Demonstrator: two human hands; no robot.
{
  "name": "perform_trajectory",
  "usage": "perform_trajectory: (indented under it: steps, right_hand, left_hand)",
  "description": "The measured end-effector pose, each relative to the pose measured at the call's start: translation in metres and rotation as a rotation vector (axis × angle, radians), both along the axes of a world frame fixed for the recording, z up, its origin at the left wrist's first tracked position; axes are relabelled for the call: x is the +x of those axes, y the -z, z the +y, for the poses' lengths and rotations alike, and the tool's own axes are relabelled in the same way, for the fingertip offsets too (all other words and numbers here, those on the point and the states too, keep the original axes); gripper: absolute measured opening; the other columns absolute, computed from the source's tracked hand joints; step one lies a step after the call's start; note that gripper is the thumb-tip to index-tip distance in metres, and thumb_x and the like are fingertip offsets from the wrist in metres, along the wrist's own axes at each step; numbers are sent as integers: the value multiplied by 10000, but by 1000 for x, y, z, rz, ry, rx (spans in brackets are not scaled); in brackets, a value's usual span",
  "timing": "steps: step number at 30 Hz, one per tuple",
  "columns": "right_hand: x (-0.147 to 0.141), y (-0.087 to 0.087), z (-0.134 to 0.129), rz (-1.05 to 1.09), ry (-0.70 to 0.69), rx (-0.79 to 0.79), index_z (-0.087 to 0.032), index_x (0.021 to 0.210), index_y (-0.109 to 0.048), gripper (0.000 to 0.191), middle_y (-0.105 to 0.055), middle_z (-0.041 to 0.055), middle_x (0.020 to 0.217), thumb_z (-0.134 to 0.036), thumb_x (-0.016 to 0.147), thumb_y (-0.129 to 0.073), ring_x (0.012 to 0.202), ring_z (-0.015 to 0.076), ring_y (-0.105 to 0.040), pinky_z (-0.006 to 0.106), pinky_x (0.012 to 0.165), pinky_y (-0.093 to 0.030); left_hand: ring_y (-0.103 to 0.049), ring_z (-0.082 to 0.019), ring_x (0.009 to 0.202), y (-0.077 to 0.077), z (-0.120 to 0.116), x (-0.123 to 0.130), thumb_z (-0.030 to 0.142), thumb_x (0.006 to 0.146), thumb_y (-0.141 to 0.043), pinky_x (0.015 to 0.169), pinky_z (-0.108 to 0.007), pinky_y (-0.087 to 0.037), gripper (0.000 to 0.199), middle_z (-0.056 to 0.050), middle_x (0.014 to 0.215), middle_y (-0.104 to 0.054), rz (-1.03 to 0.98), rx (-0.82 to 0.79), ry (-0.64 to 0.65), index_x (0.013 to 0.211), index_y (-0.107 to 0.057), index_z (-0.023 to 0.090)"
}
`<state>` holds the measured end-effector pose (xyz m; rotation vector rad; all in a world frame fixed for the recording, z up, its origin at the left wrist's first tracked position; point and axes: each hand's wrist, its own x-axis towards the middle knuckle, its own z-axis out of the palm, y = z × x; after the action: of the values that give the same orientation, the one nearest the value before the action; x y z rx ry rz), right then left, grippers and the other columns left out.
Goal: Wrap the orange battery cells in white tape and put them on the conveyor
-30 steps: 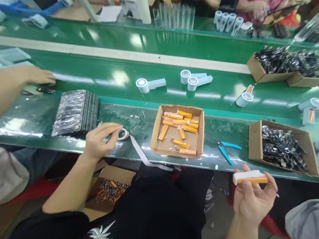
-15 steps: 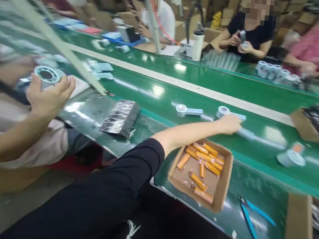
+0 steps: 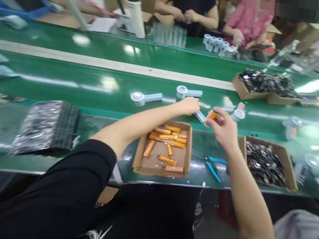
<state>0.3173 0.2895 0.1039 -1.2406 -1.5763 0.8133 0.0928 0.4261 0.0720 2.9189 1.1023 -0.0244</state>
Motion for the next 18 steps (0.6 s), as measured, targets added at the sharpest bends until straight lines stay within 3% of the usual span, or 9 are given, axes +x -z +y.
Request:
perform_trajectory:
  steps: [2,6,8,12,15,18]
  right_hand:
    - [-2,13,25,-13,11,7,-233,1275,-710,561,-838,72,1096,-443,771,-843,1054,309,-827,513,1052,-667]
    - [-15,36,58,-96,22,-7,-209,1322,-722,554,-843,76,1109,-394,805,-793,1124,305,-816,485,1103,-643]
    - [-19,38,64,-181,29,-25,-209,1355,-720,545,-845,75,1125,-371,837,-775,1146,304,-811,475,1092,-647]
    - [-26,30,66,-430,27,-63,-201,1362,-737,499,-851,104,1103,-312,876,-740,1139,331,-813,470,1041,-650]
    - [-17,26,68,-656,7,-70,-209,1393,-733,492,-849,144,1022,-337,919,-708,1009,384,-828,517,940,-640]
    - [2,40,94,-1025,-37,-64,-248,1514,-668,598,-817,190,881,-489,968,-708,731,396,-795,459,670,-566]
  left_hand:
    - [-707,-307,1178,-4,2,14,262,981,-718,1021,-436,-581,260,-174,1222,-759,20,-39,4,1181,-804,120]
    - [-719,-255,1098,-15,9,2,253,887,-701,912,-300,-515,297,-92,1190,-802,35,-132,2,1130,-871,241]
    - [-724,-219,1033,-22,12,0,283,908,-700,857,-271,-492,285,-55,1154,-817,15,-163,1,1140,-864,260]
    - [-717,-188,824,-41,4,7,311,999,-694,772,-277,-495,194,-54,944,-812,-64,-157,-60,1039,-843,193]
    - [-712,-158,804,-57,-17,10,348,1042,-719,790,-271,-551,211,-23,921,-774,-143,-100,-167,1027,-802,155]
    - [-750,-216,965,-65,-27,10,440,1165,-483,844,-315,-625,447,-20,1025,-726,-276,117,-380,1082,-752,93]
